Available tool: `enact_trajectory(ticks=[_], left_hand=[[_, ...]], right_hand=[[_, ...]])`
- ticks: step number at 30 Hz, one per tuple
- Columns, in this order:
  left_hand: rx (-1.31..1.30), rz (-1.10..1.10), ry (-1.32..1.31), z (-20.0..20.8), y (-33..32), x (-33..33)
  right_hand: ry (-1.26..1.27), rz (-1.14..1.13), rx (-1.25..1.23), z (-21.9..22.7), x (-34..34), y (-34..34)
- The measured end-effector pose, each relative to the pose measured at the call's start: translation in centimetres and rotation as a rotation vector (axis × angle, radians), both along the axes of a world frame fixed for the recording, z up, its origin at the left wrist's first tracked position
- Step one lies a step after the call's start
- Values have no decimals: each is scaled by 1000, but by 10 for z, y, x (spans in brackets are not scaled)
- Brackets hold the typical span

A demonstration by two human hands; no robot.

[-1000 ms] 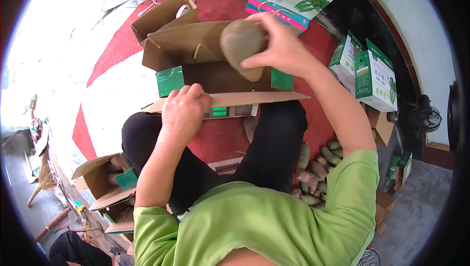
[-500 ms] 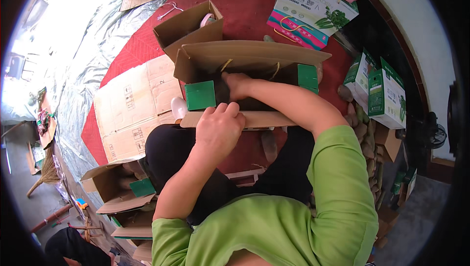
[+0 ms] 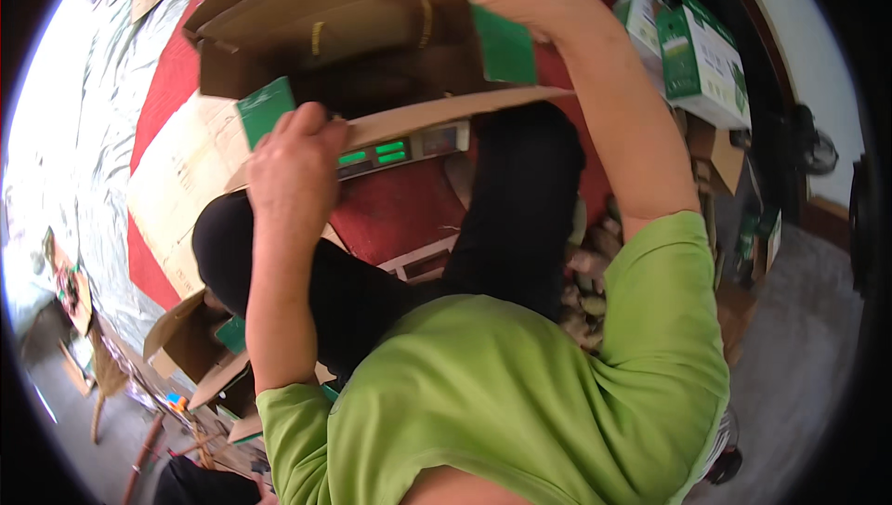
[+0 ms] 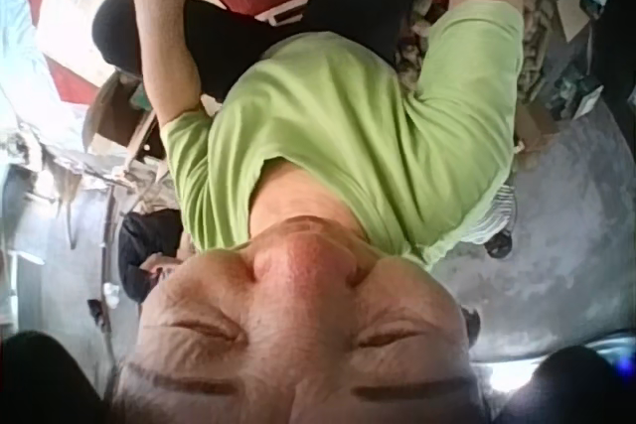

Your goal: Sorting large root vegetables and placing them into cardboard boxes while using a scale.

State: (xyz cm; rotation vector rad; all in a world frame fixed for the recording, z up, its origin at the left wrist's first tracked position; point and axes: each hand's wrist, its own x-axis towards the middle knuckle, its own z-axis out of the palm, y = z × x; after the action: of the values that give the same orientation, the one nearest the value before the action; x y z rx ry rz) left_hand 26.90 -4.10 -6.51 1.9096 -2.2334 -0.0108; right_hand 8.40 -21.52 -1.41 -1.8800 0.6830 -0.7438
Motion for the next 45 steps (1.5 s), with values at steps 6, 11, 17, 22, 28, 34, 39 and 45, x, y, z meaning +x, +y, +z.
enact_trajectory(ticks=[6,11,17,22,28,34,39,45], left_hand=[[55,56,35,2,1,-10],[111,113,15,5,-1,-16],[54,103,70,3,4,-9],[69,105,53,3,1,-13],[51,87,21,7,-1,-14],[53,80,42,10,-6,-14],[37,52,3,6,-3,-9],[11,49,19,3,0,-4]], right_hand=[[-98,-614,51,-60,-152,48],[209,-916,270,-247,-245,144],[644,-675,583,-365,-224,238],[565,-641,579,-373,-200,234],[507,-610,611,-399,-154,147],[488,-609,665,-413,-186,156],[471,-630,702,-425,-201,161],[442,-679,732,-427,-256,258]])
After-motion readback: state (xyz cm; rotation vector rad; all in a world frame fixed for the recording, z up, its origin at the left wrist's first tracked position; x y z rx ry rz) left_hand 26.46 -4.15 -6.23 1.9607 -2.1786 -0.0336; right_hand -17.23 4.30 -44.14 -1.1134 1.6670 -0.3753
